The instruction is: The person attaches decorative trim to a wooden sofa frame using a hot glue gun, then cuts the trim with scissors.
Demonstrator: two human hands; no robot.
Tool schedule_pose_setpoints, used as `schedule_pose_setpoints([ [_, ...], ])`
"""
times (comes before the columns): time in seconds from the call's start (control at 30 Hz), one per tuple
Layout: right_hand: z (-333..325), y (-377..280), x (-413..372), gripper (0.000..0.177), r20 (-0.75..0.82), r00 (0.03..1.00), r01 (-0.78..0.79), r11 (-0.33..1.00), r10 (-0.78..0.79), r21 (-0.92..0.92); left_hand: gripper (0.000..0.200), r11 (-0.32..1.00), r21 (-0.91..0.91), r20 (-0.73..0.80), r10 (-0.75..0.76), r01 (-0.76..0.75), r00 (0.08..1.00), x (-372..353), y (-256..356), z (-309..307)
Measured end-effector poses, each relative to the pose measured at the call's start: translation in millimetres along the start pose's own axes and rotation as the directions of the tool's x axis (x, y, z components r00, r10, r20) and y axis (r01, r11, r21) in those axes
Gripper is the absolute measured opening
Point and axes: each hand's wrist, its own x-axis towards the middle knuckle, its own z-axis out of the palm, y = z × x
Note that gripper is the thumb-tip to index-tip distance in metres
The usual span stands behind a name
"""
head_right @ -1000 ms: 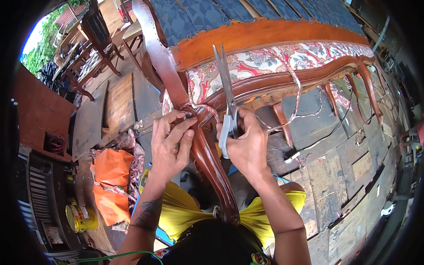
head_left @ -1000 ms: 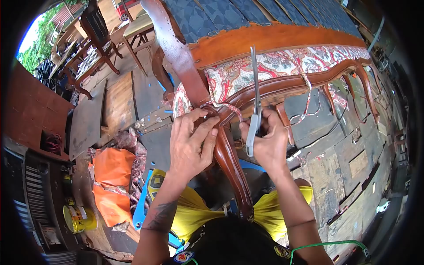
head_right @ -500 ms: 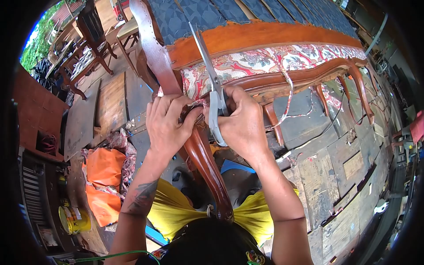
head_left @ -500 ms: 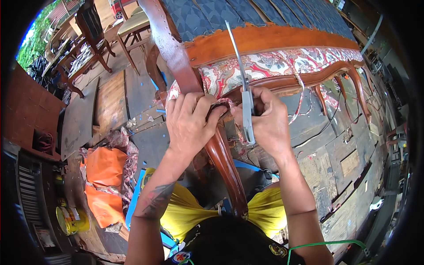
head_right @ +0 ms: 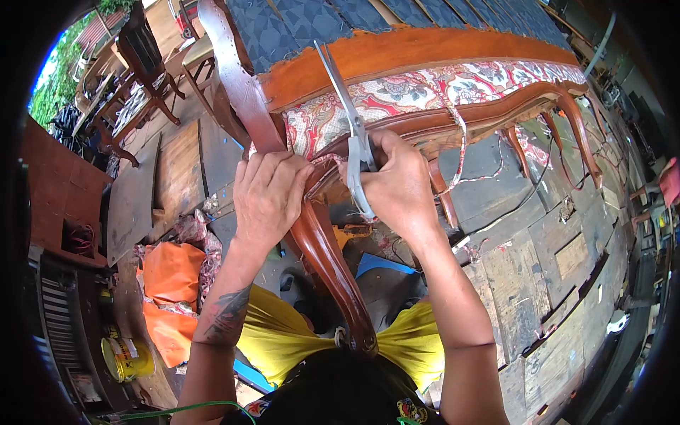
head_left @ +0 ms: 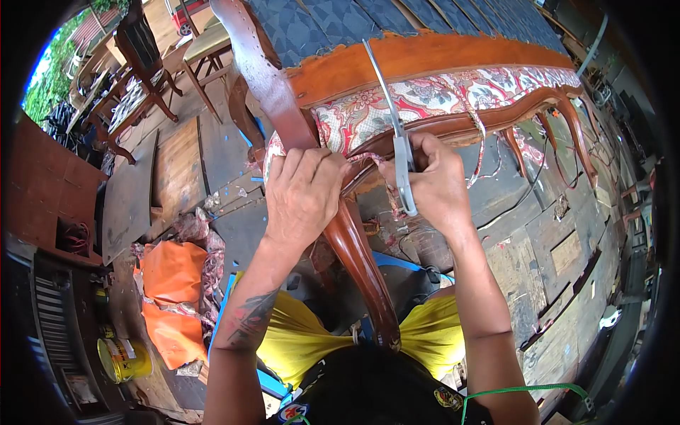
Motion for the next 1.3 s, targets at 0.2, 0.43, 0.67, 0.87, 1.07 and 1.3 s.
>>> schedule_pose_setpoints([
  [0.2,-3.1,6.6,-10.0,0.047,0.018,0.995,-0.101,0.995,0.101,0.01,0.016,0.994,-0.066,0.04,-0.084,0.087,0.996,-3.0,-5.7,3.8],
  [0.43,2.3,-4.9,-10.4,0.037,0.031,0.995,-0.097,0.973,0.092,0.209,0.02,0.997,-0.013,-0.013,0.074,-0.074,0.997,3.1,0.8,3.9],
  [0.67,0.1,2.2,-4.3,0.053,0.042,0.99,-0.138,0.975,0.132,0.174,0.02,0.984,0.062,0.013,0.164,-0.165,0.986,2.1,-2.3,3.4],
  [0.87,-0.1,8.9,-5.8,0.053,0.014,0.988,-0.156,0.973,0.156,0.172,0.021,0.981,0.052,0.08,0.18,-0.184,0.98,5.2,-3.2,-1.4],
  [1.07,2.8,13.9,-18.8,0.038,-0.108,0.994,0.017,0.988,0.0,0.151,0.014,0.993,0.01,0.137,0.113,-0.115,0.984,11.6,-3.0,-0.6],
  [1.3,-19.4,33.6,-89.1,0.049,0.344,0.938,-0.23,0.817,0.042,0.528,0.015,0.995,-0.094,0.108,0.054,-0.044,0.993,10.4,-4.9,4.0],
])
